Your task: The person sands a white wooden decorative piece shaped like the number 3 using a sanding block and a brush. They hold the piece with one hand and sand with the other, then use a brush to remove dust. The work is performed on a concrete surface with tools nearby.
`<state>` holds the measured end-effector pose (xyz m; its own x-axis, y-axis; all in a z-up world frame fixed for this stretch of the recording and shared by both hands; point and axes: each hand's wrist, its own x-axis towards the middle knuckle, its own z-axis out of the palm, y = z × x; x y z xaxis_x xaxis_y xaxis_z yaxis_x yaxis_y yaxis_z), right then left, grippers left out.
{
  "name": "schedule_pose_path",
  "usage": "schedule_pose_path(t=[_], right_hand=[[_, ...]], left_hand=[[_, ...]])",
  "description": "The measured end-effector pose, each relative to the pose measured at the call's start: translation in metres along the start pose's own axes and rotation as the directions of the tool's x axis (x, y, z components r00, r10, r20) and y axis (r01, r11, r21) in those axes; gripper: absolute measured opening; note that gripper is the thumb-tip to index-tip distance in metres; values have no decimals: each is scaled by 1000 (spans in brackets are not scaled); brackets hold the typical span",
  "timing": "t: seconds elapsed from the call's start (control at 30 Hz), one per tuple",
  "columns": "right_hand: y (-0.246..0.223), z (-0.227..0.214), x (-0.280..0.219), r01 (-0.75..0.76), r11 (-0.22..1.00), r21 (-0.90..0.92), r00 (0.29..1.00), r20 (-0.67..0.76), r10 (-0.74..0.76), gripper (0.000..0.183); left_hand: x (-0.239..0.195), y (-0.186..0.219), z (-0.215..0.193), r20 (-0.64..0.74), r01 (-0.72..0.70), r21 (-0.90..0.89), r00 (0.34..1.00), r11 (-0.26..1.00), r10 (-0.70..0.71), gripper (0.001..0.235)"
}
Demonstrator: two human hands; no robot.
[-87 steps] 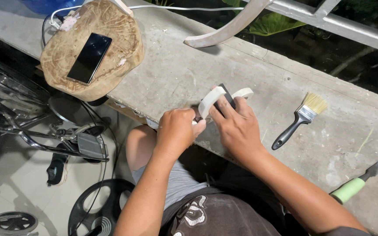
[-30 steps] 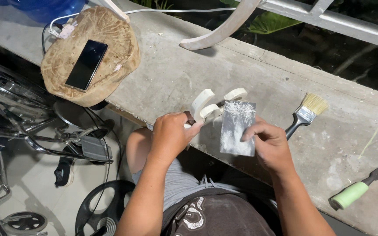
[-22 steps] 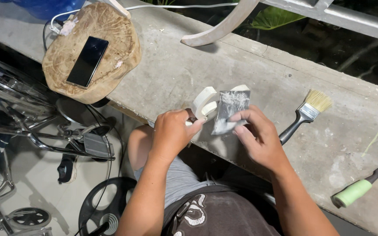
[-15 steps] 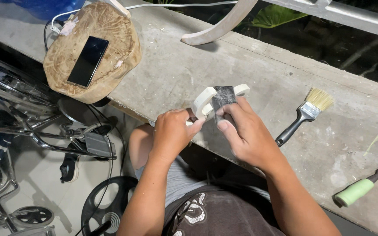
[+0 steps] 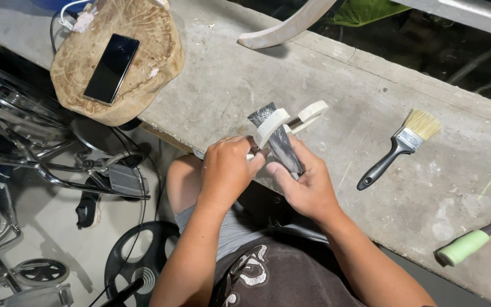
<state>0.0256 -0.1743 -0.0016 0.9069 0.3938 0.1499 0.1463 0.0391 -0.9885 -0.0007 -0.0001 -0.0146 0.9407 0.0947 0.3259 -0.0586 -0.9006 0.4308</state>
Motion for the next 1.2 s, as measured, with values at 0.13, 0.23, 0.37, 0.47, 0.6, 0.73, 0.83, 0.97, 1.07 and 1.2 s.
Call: schedule_pose_path(t=[0.13,0.23,0.37,0.47,0.6,0.73,0.83,0.97,1.07,1.2], right_hand=[[8,0,5,59,984,-169,997,-39,-67,42],[9,-2,9,78,964,-254,996,-17,-85,44],[7,-8,2,122,943,-309,992,24,-121,44],[10,-3,8,124,945,-301,992,23,-123,43],[0,1,16,111,954,-277,994,28,-107,41],[-4,-6,8,65,955,-290,998,13,-64,44],[2,2,17,91,964,-251,995,-10,-97,41],[2,2,6,146,926,-348,987,-19,-162,35],[15,0,6,159,922,-353,983,-34,-182,36],[4,14,14,171,898,-406,974,-69,-216,31]], left_hand=[[1,10,-6,30,-5,-3,1000,1000,5,20],[3,8,-6,23,0,8,1000,1000,0,19],[4,5,-8,24,22,-11,999,1000,-21,22],[1,12,-7,11,14,10,1000,1000,-14,22],[2,8,-7,18,25,14,1000,1000,-26,22],[3,11,-11,25,13,8,1000,1000,-13,24],[2,12,-8,35,-10,31,999,999,9,22],[1,9,-8,44,18,8,999,1000,-18,21],[2,9,-10,56,8,10,998,1000,-8,20],[-3,15,-7,52,0,48,999,999,-2,17]])
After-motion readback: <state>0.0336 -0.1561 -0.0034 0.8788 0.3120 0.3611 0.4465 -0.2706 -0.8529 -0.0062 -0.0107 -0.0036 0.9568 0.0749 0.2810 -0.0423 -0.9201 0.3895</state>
